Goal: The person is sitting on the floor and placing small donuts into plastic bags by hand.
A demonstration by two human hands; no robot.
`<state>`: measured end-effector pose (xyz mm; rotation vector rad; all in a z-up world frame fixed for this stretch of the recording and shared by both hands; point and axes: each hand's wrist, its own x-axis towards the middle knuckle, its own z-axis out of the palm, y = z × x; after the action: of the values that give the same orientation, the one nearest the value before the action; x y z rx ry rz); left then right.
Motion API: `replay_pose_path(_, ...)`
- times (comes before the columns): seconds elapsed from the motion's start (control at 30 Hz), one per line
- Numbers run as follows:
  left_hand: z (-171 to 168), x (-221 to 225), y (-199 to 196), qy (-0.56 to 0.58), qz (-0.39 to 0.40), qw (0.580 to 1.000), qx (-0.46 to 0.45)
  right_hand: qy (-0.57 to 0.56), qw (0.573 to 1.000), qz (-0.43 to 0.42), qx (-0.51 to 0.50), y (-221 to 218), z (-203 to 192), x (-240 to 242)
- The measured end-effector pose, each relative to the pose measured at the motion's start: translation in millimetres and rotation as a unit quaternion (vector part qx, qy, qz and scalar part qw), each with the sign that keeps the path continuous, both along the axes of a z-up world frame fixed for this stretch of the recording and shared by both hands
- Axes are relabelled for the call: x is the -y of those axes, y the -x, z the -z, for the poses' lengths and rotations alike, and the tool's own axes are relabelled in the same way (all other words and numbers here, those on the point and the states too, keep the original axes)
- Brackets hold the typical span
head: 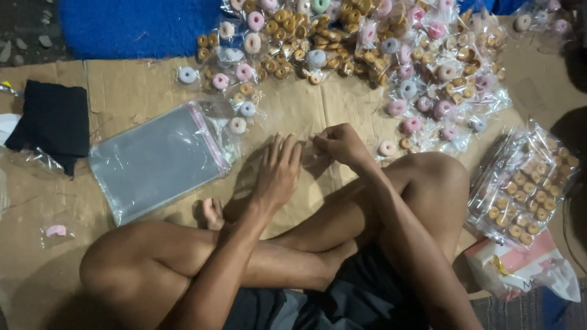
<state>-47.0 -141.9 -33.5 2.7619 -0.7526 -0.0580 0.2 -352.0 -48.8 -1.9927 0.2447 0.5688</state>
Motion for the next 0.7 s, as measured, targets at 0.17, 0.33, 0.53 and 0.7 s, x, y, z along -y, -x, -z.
replay_pose_path(0.17, 16, -1, 6, 0.043, -0.001, 0.997, 0.064, 0.145, 0.986, 0.041, 0.074, 13, -36, 14)
replay_pose_path(0.33, 1, -1, 13, 0.016, -0.015, 0.997, -0.076, 0.286, 0.923, 0.256, 0.003, 79, -95, 145)
replay_pose_path(0.53, 45, 3, 17, 0.117, -0.011, 0.993, 0.025, 0.404, 0.841, 0.343, 0.107, 154, -114, 229)
replay_pose_path(0.7, 12, -2, 5, 0.116, 0.025, 0.988, 0.098, 0.179, 0.855, 0.347, 0.34, 160, -143, 295)
